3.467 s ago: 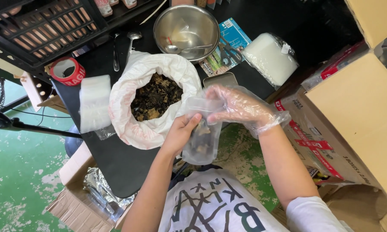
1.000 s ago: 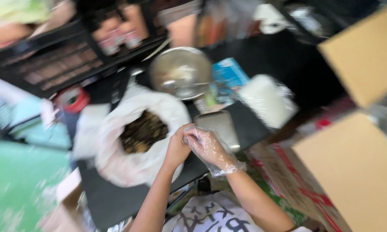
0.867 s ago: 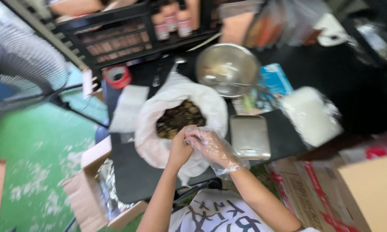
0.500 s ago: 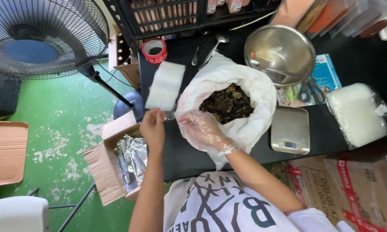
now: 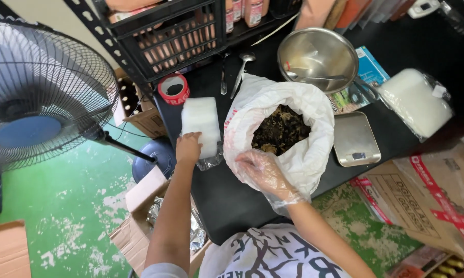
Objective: The person, wearing gloves, scoops dried food products from a large white sack, weighs them on a digital scale, and transfers them into individual plastic zip-lock bags before placing the bags into a cardboard box.
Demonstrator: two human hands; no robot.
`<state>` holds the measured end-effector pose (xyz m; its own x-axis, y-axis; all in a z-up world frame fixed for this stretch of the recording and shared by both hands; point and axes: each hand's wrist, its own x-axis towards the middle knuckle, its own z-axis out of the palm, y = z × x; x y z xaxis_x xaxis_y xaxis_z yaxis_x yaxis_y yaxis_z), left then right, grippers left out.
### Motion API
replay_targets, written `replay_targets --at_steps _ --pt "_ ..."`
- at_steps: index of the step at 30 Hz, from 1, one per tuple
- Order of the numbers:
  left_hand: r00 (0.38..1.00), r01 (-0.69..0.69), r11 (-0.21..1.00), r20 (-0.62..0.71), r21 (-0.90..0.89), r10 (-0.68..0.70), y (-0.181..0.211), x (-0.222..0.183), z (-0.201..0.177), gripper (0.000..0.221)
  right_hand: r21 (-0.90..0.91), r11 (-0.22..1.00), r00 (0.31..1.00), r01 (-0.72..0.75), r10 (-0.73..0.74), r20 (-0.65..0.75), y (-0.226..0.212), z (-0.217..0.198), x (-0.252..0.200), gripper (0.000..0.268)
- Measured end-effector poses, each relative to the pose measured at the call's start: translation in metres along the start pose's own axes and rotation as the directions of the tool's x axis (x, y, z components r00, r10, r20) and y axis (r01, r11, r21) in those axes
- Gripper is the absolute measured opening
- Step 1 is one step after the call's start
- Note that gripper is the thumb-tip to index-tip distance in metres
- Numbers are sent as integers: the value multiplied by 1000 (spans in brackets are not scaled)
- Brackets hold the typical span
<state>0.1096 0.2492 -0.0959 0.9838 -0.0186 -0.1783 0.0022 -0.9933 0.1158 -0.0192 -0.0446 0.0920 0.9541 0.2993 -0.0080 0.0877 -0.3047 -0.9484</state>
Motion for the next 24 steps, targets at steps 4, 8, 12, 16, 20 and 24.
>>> replay_targets --at_steps 4,8,12,16,20,24 --pt "996 33 989 -73 -148 -44 5 -14 -10 18 21 999 999 -31 32 -14 10 9 -7 23" --pt "999 20 967 -40 -255 -31 0 -21 -5 20 57 995 996 -85 86 -17 -4 17 -13 22" --pt "993 -69 996 -88 49 73 30 -58 -55 42 75 994 996 -80 77 45 -9 26 -8 22" --pt "997 -13 998 78 -60 18 44 -55 -57 55 64 997 992 -44 36 121 -2 26 -2 22" --pt "999 -29 993 -33 112 33 32 -29 -21 47 57 997 985 -59 49 164 -1 14 -2 23" --pt "981 -124 975 -126 186 148 17 -15 11 23 65 996 985 -62 51 164 5 2 -5 25"
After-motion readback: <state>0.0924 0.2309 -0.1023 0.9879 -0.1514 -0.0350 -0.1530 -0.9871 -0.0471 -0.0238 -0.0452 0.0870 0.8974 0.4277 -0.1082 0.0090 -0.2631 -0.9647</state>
